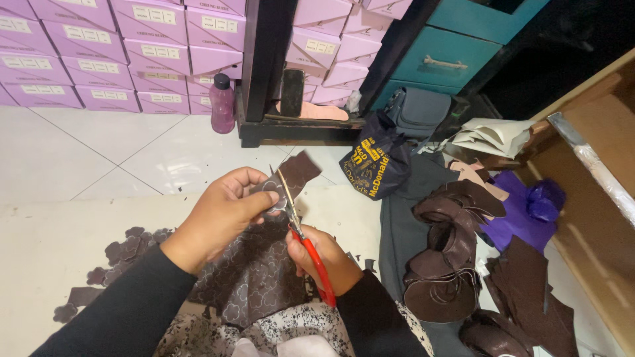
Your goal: The person sits on the floor and uses red-handled scissors to cut small cloud-shaped pieces from a brown patterned fabric. The cut pieces are placed on the floor to the left as the person continues cutting along the fabric strip.
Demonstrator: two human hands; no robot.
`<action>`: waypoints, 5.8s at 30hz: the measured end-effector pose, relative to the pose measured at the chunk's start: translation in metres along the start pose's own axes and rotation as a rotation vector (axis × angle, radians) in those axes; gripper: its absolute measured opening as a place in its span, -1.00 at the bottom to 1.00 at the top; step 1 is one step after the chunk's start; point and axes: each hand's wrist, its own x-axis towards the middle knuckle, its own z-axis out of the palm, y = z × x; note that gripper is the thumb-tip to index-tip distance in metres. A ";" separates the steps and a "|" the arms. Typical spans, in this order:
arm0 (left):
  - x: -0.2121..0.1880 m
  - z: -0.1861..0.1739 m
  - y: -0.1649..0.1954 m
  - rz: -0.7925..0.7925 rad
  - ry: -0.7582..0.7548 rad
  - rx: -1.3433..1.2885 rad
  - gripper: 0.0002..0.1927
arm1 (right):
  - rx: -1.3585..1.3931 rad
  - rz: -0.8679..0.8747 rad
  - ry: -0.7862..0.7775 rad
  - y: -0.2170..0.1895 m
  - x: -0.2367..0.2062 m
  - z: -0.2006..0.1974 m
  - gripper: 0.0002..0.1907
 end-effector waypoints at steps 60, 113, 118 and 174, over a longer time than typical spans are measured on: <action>-0.002 0.010 -0.008 -0.158 0.003 -0.058 -0.87 | 0.126 0.017 -0.106 0.007 -0.009 -0.013 -0.58; -0.004 -0.001 0.007 -0.187 0.026 -0.081 -0.90 | -0.054 0.114 0.006 0.001 -0.006 -0.010 -0.49; -0.003 -0.006 0.007 -0.179 0.008 -0.096 -0.92 | -0.080 0.051 0.006 0.002 -0.005 -0.009 -0.51; -0.003 0.025 -0.019 0.093 0.122 -0.056 -0.75 | 0.109 0.047 0.128 0.014 0.006 0.007 -0.54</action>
